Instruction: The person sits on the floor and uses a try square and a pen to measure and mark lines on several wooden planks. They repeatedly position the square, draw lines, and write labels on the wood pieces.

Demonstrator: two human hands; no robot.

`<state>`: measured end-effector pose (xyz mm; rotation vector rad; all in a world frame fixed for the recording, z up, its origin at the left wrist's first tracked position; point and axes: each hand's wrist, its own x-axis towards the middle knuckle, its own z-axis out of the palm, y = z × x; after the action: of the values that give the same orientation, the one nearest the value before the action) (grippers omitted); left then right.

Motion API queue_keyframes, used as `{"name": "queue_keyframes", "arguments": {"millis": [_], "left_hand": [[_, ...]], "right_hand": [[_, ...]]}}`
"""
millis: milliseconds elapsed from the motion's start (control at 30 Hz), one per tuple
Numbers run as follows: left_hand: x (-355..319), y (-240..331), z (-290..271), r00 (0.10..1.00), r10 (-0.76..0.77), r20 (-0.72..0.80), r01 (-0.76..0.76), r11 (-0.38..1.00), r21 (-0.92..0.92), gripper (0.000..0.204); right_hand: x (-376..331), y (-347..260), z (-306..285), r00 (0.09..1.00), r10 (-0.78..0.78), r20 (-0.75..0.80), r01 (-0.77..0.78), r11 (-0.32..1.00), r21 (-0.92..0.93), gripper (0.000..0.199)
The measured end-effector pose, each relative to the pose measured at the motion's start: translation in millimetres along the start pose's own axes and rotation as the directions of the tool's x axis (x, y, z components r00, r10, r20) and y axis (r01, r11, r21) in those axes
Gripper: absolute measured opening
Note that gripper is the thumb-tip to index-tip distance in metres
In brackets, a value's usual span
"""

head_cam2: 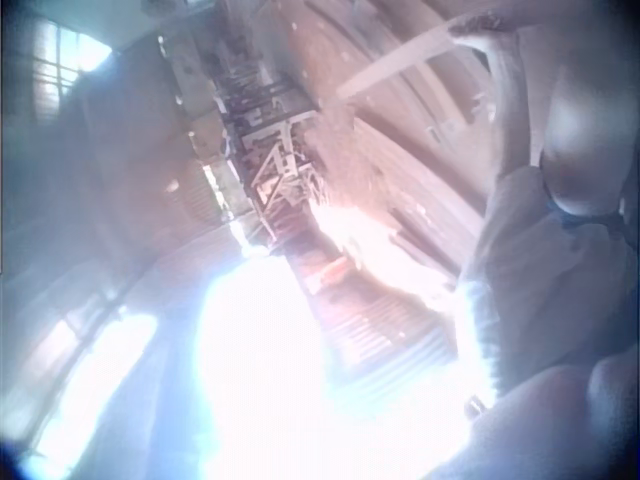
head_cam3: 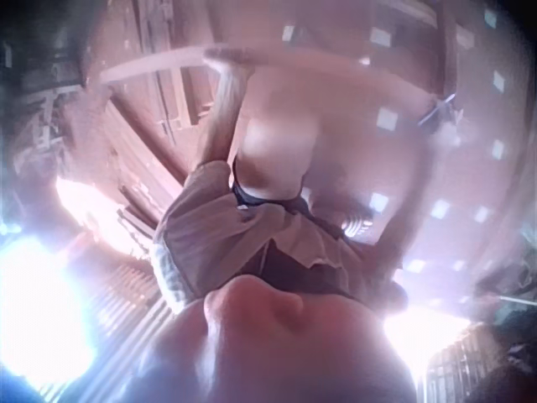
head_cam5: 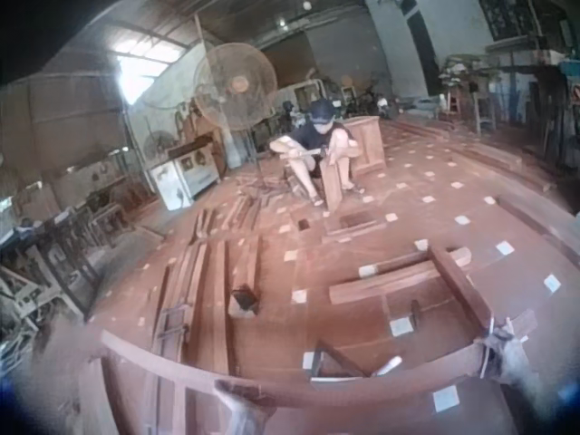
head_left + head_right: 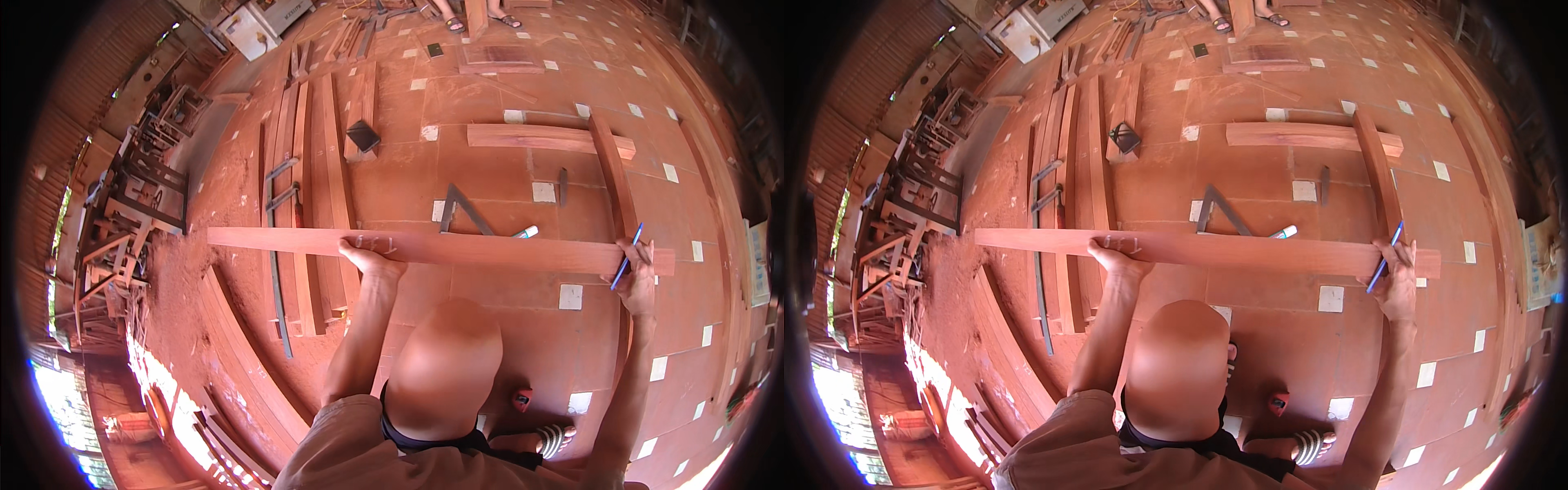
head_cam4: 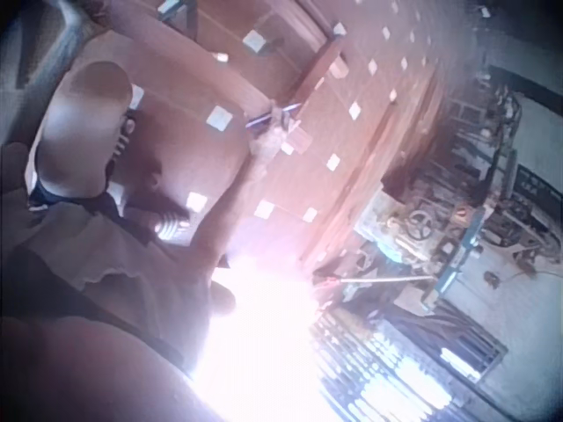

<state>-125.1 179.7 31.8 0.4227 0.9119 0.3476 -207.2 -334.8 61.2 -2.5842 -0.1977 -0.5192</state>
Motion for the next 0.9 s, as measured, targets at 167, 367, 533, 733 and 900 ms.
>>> {"name": "queue_keyframes", "arguments": {"millis": [167, 367, 533, 733, 900], "left_hand": [[16, -42, -20, 0.985, -0.167, 0.043, 0.164, 0.984, 0.07, 0.095], [31, -69, -24, 0.974, -0.224, 0.022, 0.218, 0.965, 0.144, 0.095], [44, -66, -29, 0.971, -0.239, -0.008, 0.236, 0.952, 0.195, 0.09], [44, -78, -59, 0.974, -0.203, 0.102, 0.16, 0.932, 0.326, 0.089], [102, -92, -180, 0.514, -0.288, 0.808, -0.818, 0.119, 0.563, 0.075]], "right_hand": [[-9, 52, 17, 0.983, 0.077, 0.164, -0.082, 0.996, 0.02, 0.077], [-18, 93, 39, 0.958, 0.139, 0.249, -0.132, 0.99, -0.046, 0.082], [-17, 95, 46, 0.965, 0.145, 0.218, -0.138, 0.989, -0.046, 0.082], [1, 94, 37, 0.941, 0.176, 0.289, -0.139, 0.98, -0.144, 0.082], [10, 71, 39, 0.96, 0.126, 0.249, -0.086, 0.982, -0.168, 0.082]]}}
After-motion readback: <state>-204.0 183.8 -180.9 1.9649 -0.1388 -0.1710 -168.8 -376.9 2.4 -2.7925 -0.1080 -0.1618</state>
